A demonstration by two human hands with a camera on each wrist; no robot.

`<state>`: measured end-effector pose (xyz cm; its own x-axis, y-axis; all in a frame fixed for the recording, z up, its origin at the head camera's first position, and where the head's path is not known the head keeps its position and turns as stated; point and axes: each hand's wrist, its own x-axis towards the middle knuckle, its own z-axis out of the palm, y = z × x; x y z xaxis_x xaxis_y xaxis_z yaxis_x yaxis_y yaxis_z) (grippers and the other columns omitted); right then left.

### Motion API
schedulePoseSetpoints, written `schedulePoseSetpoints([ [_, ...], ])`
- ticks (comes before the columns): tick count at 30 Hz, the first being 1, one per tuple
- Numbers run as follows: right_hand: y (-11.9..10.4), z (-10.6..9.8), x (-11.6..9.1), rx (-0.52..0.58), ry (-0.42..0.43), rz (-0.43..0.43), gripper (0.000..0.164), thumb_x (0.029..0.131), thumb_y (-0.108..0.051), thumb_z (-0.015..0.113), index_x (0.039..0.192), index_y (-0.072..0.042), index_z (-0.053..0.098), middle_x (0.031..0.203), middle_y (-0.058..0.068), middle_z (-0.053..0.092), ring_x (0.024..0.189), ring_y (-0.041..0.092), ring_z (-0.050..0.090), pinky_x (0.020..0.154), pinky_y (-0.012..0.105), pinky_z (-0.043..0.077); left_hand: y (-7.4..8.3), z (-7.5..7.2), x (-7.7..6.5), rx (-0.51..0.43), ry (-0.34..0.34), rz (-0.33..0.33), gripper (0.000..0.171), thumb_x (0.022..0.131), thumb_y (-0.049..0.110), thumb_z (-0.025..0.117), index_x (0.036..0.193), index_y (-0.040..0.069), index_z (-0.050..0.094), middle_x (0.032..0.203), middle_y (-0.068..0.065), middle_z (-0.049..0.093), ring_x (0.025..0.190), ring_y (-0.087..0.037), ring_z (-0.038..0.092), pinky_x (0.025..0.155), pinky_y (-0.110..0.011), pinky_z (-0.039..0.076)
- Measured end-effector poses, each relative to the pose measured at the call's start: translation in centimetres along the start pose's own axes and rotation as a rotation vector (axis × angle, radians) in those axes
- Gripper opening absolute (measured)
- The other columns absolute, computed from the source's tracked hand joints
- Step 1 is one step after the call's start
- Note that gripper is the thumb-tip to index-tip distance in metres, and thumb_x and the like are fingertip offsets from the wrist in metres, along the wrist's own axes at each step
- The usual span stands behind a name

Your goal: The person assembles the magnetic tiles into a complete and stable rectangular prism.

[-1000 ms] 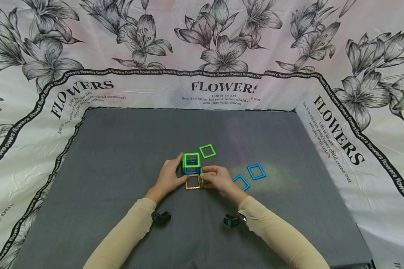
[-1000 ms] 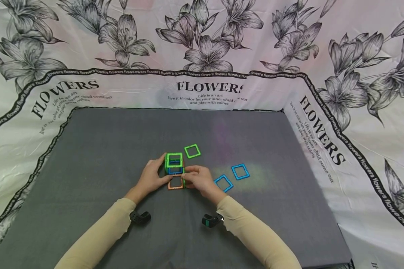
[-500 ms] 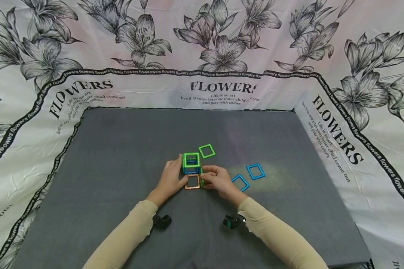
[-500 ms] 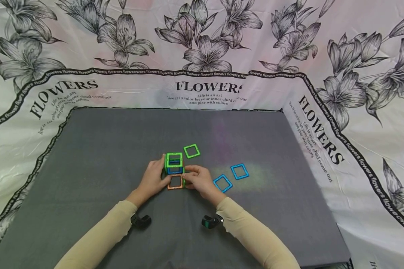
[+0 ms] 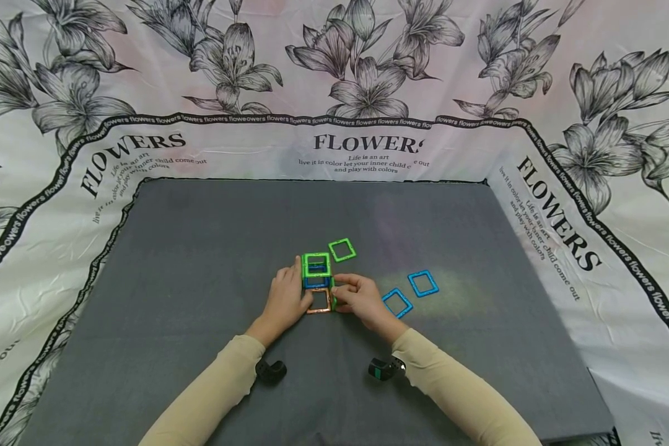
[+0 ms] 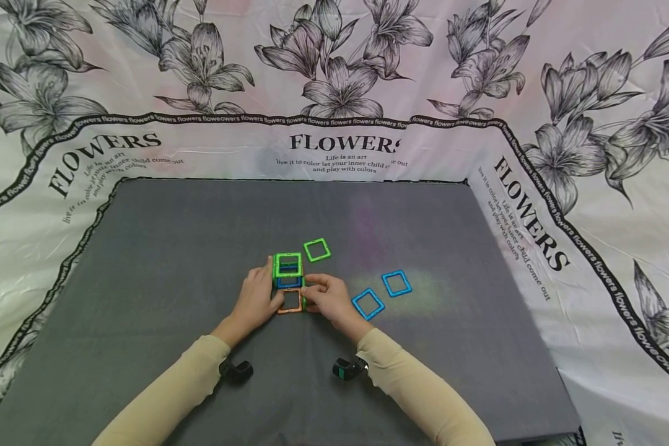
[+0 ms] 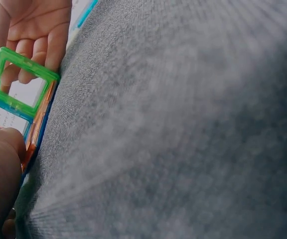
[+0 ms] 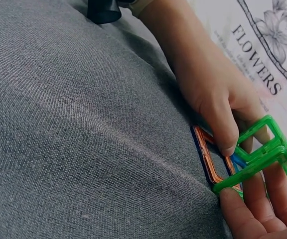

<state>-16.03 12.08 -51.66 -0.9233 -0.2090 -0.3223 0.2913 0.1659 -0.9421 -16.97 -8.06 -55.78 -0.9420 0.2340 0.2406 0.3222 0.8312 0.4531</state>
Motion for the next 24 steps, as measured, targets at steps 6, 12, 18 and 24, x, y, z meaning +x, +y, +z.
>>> schedulePoseSetpoints([
  [6, 0.0, 0.1, -0.1, -0.007, 0.007, 0.000, 0.041, 0.101, -0.010, 0.062, 0.139, 0.001, 0.058, 0.107, 0.023, 0.073, 0.079, 0.011, 0.071, 0.082, 0.041, 0.063, 0.1, 0.0, 0.0, -0.006, -0.007, -0.011, 0.076, 0.094, 0.020, 0.063, 0.154, -0.013, 0.030, 0.144, -0.025, 0.057, 0.123, -0.041, 0.055, 0.097, -0.055, 0.049],
  [12, 0.4, 0.0, -0.1, 0.007, 0.018, 0.022, 0.038, 0.101, -0.012, 0.062, 0.137, 0.001, 0.060, 0.098, 0.014, 0.074, 0.081, 0.012, 0.071, 0.081, 0.040, 0.063, 0.0, 0.1, -0.1, -0.052, -0.008, -0.003, 0.075, 0.094, 0.019, 0.063, 0.154, -0.013, 0.030, 0.145, -0.026, 0.056, 0.124, -0.043, 0.054, 0.100, -0.058, 0.047],
  [18, 1.2, -0.3, -0.1, 0.061, 0.007, 0.034, 0.040, 0.103, -0.016, 0.059, 0.139, 0.002, 0.058, 0.105, 0.013, 0.073, 0.085, 0.011, 0.070, 0.083, 0.037, 0.063, -0.5, -0.7, 0.0, -0.289, -0.034, -0.071, 0.071, 0.094, 0.012, 0.055, 0.156, -0.009, 0.029, 0.150, -0.025, 0.053, 0.135, -0.044, 0.048, 0.110, -0.060, 0.041],
  [24, 2.1, -0.9, 0.1, 0.171, -0.032, 0.019, 0.042, 0.105, -0.016, 0.055, 0.142, 0.004, 0.053, 0.099, 0.004, 0.068, 0.087, 0.010, 0.069, 0.086, 0.036, 0.062, -0.6, -2.5, 1.5, -0.470, 0.011, -0.178, 0.062, 0.096, 0.006, 0.042, 0.157, -0.003, 0.034, 0.150, -0.024, 0.052, 0.133, -0.042, 0.054, 0.108, -0.060, 0.044],
])
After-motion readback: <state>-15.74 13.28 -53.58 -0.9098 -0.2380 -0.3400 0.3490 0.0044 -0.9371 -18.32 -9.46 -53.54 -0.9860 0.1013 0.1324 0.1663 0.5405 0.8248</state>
